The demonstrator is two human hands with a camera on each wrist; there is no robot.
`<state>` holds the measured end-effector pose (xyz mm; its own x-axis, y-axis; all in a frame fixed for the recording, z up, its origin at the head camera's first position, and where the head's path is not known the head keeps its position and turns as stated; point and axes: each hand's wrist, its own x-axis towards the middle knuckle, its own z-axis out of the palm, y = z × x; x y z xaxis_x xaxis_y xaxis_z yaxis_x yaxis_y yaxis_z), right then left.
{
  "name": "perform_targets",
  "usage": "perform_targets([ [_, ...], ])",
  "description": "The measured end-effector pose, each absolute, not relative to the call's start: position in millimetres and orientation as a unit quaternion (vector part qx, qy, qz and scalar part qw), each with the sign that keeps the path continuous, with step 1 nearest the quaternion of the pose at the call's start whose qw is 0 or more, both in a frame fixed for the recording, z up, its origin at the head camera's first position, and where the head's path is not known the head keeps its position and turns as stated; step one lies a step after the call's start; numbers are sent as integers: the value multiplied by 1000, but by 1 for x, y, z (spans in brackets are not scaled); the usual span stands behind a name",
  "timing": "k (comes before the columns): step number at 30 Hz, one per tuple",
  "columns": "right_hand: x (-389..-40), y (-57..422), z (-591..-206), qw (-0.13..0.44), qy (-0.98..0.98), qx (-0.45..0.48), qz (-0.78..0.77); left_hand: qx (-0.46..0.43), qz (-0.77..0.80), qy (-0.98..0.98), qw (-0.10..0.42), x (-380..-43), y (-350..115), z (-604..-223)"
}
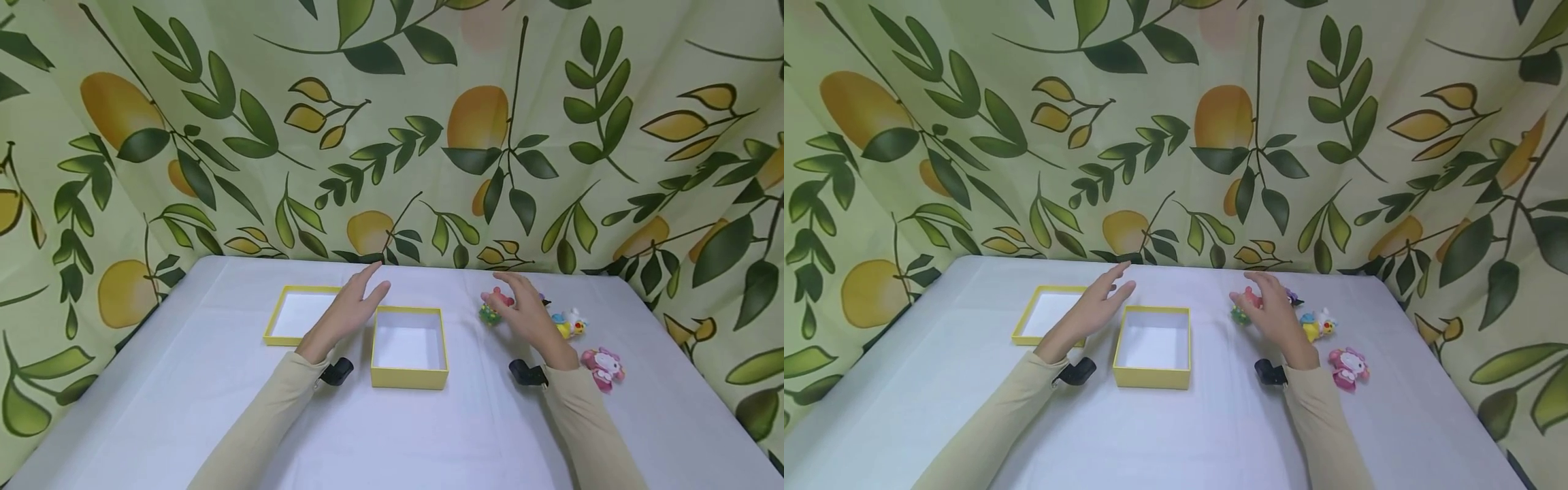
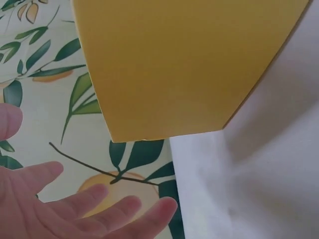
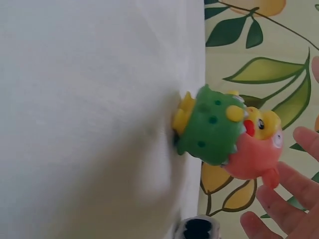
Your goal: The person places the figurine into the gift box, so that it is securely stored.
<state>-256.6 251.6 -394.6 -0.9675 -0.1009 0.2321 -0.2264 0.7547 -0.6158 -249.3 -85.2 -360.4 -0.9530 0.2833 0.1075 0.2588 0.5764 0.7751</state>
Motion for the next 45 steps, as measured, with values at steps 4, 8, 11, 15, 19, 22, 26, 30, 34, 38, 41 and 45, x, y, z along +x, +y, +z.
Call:
perform_targets([
  [4, -253, 250, -398, 80, -930, 81, 348, 154, 449, 879, 32, -246, -87, -364],
  [8, -251, 248, -400, 72, -931, 73, 352, 148, 462, 873, 56, -243, -90, -366],
  [11, -252, 248, -401, 72, -931, 70, 351, 145, 463, 871, 72, -241, -94, -367],
  [15, -253, 249, -404, 71, -929, 67, 356, 143, 472, 865, 94, -242, -97, -369],
  [19, -253, 248, -407, 68, -929, 63, 359, 132, 503, 845, 123, -242, -99, -369],
  [22, -253, 247, -409, 70, -925, 67, 366, 121, 526, 828, 150, -243, -100, -368],
  [26, -254, 247, -410, 65, -925, 72, 368, 107, 558, 800, 192, -245, -102, -372],
  [30, -254, 246, -411, 56, -927, 64, 366, 103, 569, 784, 227, -247, -102, -378],
  [34, -254, 246, -412, 56, -925, 58, 370, 111, 565, 781, 242, -247, -103, -379],
  [38, -255, 248, -411, 52, -927, 50, 368, 108, 570, 774, 253, -248, -104, -379],
  [41, -255, 250, -411, 44, -928, 45, 368, 99, 570, 772, 263, -249, -105, -380],
  [45, -254, 250, -411, 34, -926, 34, 375, 93, 565, 774, 270, -249, -106, -380],
])
